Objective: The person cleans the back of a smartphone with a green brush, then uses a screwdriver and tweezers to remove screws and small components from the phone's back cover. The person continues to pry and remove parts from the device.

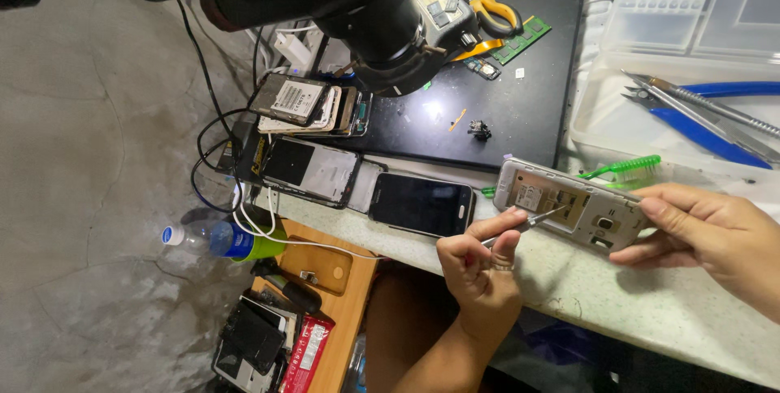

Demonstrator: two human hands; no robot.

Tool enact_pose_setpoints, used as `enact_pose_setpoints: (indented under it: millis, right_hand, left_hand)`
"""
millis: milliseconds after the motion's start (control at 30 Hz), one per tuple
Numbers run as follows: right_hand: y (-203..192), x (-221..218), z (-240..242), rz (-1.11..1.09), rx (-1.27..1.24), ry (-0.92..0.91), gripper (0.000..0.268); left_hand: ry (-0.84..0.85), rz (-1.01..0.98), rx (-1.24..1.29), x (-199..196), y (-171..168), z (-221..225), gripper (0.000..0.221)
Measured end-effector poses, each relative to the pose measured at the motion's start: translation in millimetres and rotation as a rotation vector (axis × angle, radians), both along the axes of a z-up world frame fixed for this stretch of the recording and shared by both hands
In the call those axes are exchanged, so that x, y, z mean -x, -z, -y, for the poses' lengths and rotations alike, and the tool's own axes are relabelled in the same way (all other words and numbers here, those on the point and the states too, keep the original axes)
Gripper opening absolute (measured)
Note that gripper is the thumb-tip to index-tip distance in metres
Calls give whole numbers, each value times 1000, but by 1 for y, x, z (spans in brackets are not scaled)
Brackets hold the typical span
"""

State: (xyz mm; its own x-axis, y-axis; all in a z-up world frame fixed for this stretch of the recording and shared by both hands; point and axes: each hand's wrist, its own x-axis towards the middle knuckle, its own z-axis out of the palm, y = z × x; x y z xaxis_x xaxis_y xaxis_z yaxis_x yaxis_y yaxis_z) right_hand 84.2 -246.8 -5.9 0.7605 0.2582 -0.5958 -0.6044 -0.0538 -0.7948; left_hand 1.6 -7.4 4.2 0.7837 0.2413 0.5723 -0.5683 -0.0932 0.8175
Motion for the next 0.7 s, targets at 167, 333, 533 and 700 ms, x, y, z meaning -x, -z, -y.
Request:
enact_pose_setpoints:
  millis: [167, 333, 533, 700]
  right_hand:
    - [-18, -4, -3, -82, 32, 2, 50]
    - [-20, -8, -4, -70, 72, -5, 45]
    - [-9, -10, 0, -46, 22, -11, 40]
    - [8, -12, 6, -32, -3, -3, 39]
  left_hand:
    - [-21, 5, -22, 0, 4, 1, 29]
    - [-65, -26, -38, 1, 6, 1, 30]
    - [-18, -15, 22, -1, 7, 1, 25]
    - [-67, 27, 61, 1, 9, 4, 28]
